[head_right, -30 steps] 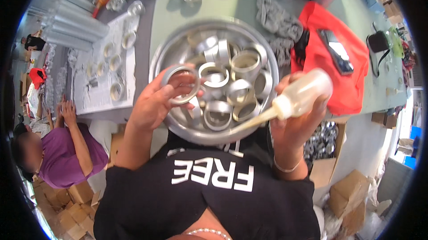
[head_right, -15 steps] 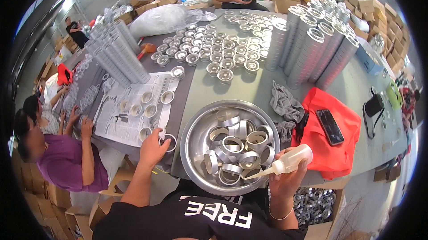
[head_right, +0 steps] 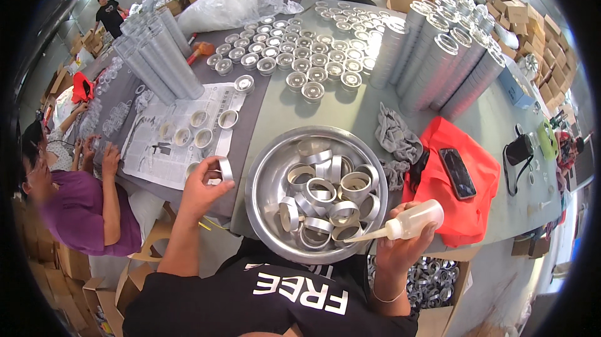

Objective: The person applies glue from a squeeze bottle to the inner edges of metal rings. They pick up each ring from a metal bowl, apply the adhesive, and place the ring onto a newspaper-covered surface. The process is repeated for multiple rings throughout the clip.

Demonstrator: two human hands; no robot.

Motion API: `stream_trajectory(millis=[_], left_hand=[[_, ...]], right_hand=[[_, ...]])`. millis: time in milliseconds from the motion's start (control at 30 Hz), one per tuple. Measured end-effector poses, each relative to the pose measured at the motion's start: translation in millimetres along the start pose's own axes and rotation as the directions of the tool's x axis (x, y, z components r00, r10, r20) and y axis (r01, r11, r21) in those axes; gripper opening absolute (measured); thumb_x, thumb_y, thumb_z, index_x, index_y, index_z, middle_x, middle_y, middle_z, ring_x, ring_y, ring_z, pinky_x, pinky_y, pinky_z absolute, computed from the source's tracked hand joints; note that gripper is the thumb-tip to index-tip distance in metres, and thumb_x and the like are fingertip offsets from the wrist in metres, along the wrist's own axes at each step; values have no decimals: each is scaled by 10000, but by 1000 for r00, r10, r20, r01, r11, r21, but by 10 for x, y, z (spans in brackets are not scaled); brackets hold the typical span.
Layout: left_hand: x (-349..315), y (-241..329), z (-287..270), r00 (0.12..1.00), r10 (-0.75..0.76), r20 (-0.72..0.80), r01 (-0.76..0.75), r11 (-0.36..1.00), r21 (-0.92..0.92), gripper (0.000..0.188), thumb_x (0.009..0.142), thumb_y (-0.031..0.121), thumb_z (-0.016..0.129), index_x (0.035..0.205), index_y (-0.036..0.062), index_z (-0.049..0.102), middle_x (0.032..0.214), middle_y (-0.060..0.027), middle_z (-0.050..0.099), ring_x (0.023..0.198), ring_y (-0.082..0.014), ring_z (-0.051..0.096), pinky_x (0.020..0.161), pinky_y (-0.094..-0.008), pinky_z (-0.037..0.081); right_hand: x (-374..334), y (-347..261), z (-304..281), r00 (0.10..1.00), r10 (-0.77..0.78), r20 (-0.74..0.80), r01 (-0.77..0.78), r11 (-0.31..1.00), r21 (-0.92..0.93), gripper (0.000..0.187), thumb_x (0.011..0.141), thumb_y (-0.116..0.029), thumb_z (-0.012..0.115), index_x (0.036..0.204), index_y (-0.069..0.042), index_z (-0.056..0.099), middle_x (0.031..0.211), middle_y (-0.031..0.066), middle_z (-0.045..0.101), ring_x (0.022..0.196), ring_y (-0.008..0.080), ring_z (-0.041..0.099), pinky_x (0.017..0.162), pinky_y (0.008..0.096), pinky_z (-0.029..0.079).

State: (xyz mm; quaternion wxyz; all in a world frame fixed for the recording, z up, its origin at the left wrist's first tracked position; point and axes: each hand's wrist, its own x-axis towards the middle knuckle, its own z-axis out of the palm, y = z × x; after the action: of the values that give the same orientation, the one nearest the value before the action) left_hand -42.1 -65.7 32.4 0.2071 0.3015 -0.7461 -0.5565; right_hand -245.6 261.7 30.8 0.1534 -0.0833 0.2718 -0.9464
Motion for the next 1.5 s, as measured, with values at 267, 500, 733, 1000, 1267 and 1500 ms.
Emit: stream_trajectory(millis=[267,500,733,1000,1267,1500], left_hand=[[-205,435,611,765,407,499,313,442,-840,599,843,334,733,1334,81,499,1085,-96,616,1010,-246,624,955,-480,476],[-263,1667,395,143,986,88,293,43,-955,205,950,294,566,989,135,691,882,-83,631,796,-274,623,1040,-605,338],[-240,2063,476,-93,989,117,316,141,-938,210,979,191,519,958,141,722,871,-75,662,746,-189,623,1007,-544,422],[-481,2081,339,46,979,200,215,186,-959,190,955,89,536,933,123,722,873,-75,664,728,-185,619,994,-539,435],[-469,2107,322,-20,971,238,221,237,-946,173,930,46,566,924,110,727,876,-83,664,715,-196,619,982,-545,443],[-130,1902,556,-92,984,153,391,177,-903,106,906,120,634,943,112,733,913,-97,671,716,-202,620,991,-546,437]], right_hand=[[31,53,216,988,-115,107,129,983,-134,604,922,-563,527,1150,-7,481,896,130,571,615,137,603,400,204,511],[41,72,144,996,-44,79,49,996,-70,608,925,-567,529,1147,-4,476,883,153,590,480,153,572,409,213,490],[-6,22,142,995,-83,54,86,995,-59,606,932,-576,508,1152,-12,480,876,151,607,463,135,568,390,219,483],[-45,70,200,996,-50,79,51,999,-13,610,933,-577,502,1149,-6,478,871,147,602,455,129,561,391,221,490],[-105,105,265,999,-23,32,25,997,-72,626,929,-595,493,1144,-8,466,861,136,598,448,112,554,371,192,479],[-75,-7,153,997,-77,19,78,994,-72,636,931,-604,489,1150,-7,465,845,133,584,454,108,544,372,202,457]])
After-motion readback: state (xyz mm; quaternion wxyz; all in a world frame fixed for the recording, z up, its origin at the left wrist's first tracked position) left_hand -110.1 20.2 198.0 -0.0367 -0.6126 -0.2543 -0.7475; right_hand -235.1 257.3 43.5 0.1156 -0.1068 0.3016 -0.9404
